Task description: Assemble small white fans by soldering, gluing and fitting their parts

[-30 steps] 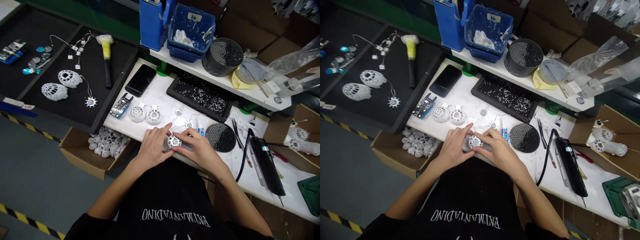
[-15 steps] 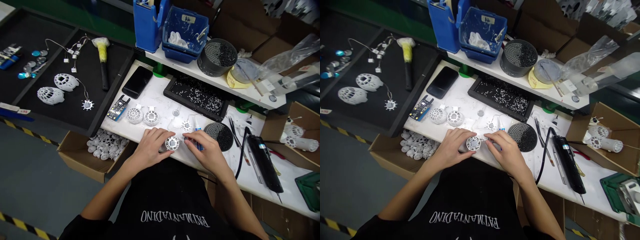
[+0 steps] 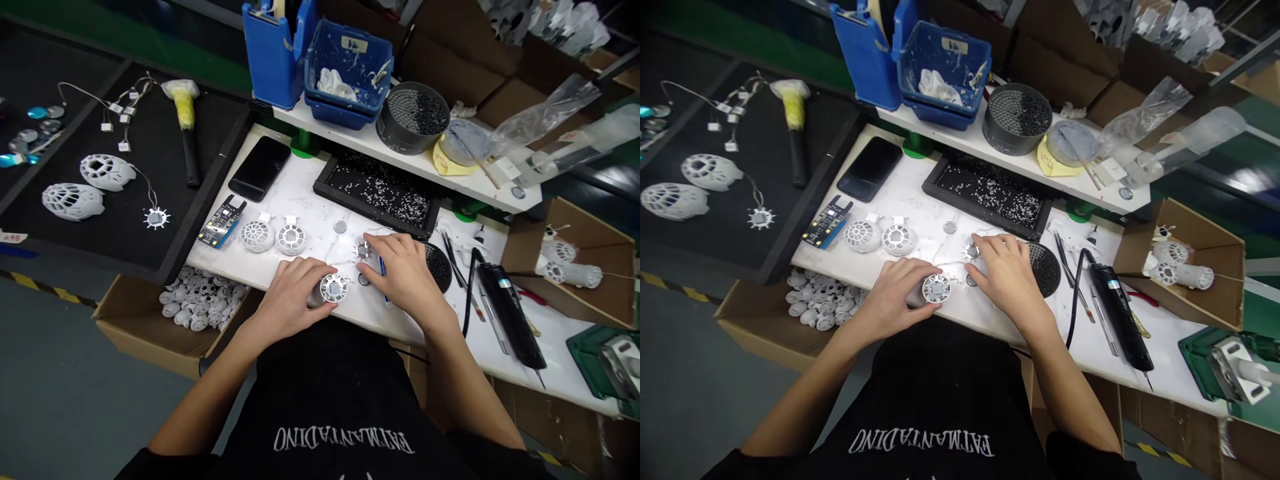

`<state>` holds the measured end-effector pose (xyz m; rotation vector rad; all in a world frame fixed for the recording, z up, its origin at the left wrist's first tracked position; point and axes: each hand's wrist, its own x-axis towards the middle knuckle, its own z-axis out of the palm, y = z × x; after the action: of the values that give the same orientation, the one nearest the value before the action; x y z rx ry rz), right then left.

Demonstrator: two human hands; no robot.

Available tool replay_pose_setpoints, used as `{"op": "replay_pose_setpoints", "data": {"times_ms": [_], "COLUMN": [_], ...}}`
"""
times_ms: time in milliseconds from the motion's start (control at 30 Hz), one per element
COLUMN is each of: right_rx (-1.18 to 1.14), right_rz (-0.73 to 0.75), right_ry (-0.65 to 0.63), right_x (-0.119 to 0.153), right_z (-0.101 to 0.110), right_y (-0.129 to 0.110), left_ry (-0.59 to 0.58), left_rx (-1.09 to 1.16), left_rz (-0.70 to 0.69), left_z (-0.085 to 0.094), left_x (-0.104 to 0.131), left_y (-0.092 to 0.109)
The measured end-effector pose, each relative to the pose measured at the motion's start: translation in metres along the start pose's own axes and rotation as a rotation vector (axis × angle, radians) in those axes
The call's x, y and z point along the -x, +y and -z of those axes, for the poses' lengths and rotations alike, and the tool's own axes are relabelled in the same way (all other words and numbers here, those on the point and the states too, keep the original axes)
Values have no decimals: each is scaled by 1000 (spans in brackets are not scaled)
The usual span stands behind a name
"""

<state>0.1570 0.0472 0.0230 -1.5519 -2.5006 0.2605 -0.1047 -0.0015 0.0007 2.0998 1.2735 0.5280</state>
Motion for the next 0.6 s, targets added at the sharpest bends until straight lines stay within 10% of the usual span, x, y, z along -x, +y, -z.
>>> {"op": "replay_pose_setpoints", "data": {"times_ms": [200,367,600], "right_rx": [58,-83,-109], "right_rz": [56,143,639], "right_ry": [-49,55,73], "right_x": [-18,-26,-147], "right_z": [-2,37,72], "right_y": [8,-2,-118], "left_ry": [38,59,125], "left_rx": [-8,29,12], "left_rz": [-25,-15,-41], "left_z": [-5,-4,-5], "left_x": [0,2,6], "left_y": [-1,3,1]}}
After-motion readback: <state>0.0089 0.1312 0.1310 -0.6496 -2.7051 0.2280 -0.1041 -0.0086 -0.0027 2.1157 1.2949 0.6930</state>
